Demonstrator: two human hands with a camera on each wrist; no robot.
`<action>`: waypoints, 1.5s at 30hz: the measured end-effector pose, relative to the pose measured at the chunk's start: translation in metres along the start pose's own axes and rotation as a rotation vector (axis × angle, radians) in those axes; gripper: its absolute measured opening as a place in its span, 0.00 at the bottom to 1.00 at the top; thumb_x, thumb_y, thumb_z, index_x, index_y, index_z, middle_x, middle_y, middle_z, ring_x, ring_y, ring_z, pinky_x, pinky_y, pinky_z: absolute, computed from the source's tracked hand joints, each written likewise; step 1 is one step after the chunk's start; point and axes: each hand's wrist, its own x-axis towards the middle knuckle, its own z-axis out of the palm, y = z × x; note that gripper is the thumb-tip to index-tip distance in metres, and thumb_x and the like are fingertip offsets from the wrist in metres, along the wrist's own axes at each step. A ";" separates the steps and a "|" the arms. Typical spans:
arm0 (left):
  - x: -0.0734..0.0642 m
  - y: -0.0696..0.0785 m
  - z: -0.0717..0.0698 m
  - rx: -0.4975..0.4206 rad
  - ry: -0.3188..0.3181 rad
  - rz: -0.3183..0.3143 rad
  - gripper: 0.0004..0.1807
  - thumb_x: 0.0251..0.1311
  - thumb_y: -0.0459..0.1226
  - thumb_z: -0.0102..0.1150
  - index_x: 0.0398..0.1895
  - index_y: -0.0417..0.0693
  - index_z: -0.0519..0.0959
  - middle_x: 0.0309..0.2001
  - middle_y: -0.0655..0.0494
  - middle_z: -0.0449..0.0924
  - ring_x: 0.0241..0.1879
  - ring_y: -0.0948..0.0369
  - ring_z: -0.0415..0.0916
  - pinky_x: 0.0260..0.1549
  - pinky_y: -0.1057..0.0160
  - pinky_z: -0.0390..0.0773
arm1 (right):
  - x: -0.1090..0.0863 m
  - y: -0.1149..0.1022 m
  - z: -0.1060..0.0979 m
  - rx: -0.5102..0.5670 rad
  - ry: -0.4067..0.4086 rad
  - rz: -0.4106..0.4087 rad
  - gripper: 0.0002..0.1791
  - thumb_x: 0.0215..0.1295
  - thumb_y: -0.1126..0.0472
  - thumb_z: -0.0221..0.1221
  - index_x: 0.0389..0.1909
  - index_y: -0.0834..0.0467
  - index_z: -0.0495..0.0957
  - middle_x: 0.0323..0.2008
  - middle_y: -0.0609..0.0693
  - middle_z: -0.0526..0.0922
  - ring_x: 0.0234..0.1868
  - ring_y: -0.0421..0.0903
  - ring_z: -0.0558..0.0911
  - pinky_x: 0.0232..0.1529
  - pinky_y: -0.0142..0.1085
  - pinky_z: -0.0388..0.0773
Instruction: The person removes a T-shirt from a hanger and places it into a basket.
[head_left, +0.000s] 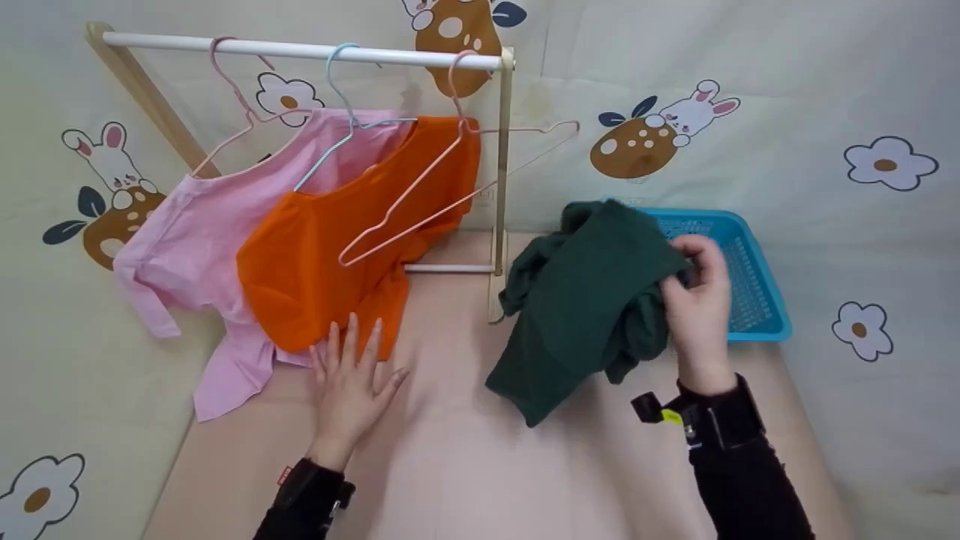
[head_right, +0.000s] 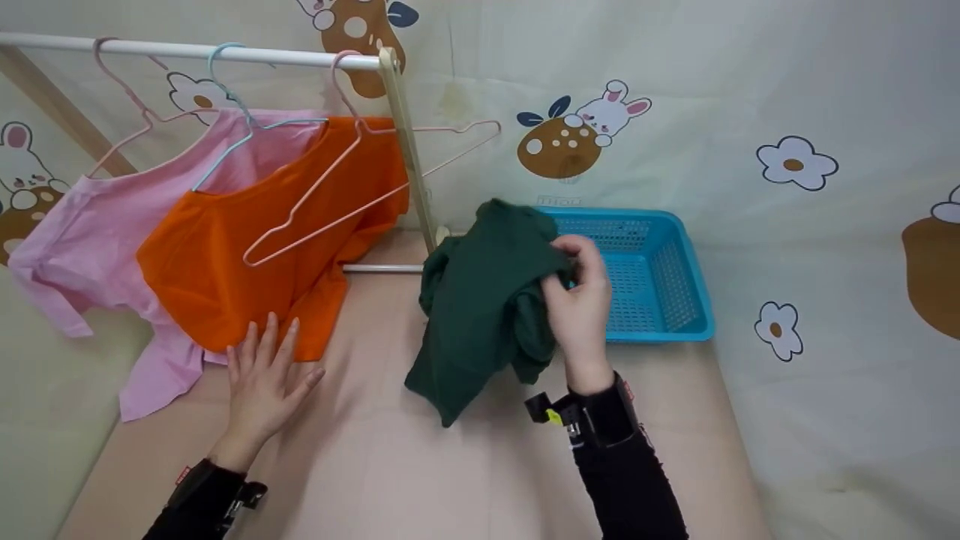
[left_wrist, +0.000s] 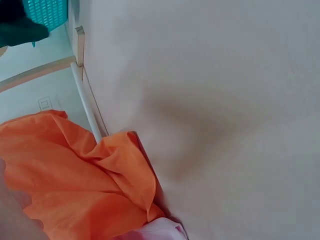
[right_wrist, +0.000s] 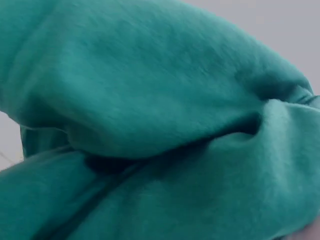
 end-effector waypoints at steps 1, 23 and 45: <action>0.000 0.000 -0.001 0.002 -0.006 -0.007 0.46 0.58 0.60 0.61 0.77 0.56 0.58 0.77 0.42 0.47 0.75 0.38 0.40 0.65 0.29 0.36 | 0.007 -0.005 -0.005 0.047 0.050 0.002 0.12 0.65 0.79 0.51 0.46 0.66 0.76 0.44 0.54 0.75 0.47 0.50 0.73 0.49 0.36 0.69; -0.003 -0.004 -0.022 0.018 -0.014 -0.045 0.47 0.59 0.60 0.60 0.78 0.56 0.55 0.78 0.43 0.44 0.75 0.39 0.36 0.65 0.29 0.35 | 0.055 0.084 -0.109 -0.550 -0.033 0.204 0.26 0.75 0.57 0.51 0.71 0.56 0.64 0.75 0.53 0.56 0.75 0.51 0.56 0.72 0.45 0.53; 0.039 -0.010 -0.092 -0.009 0.209 0.044 0.47 0.60 0.59 0.59 0.78 0.51 0.55 0.77 0.38 0.45 0.75 0.37 0.39 0.68 0.33 0.38 | -0.016 0.136 -0.114 -0.812 -0.309 -0.028 0.35 0.67 0.56 0.62 0.72 0.61 0.63 0.73 0.68 0.55 0.73 0.69 0.50 0.68 0.67 0.36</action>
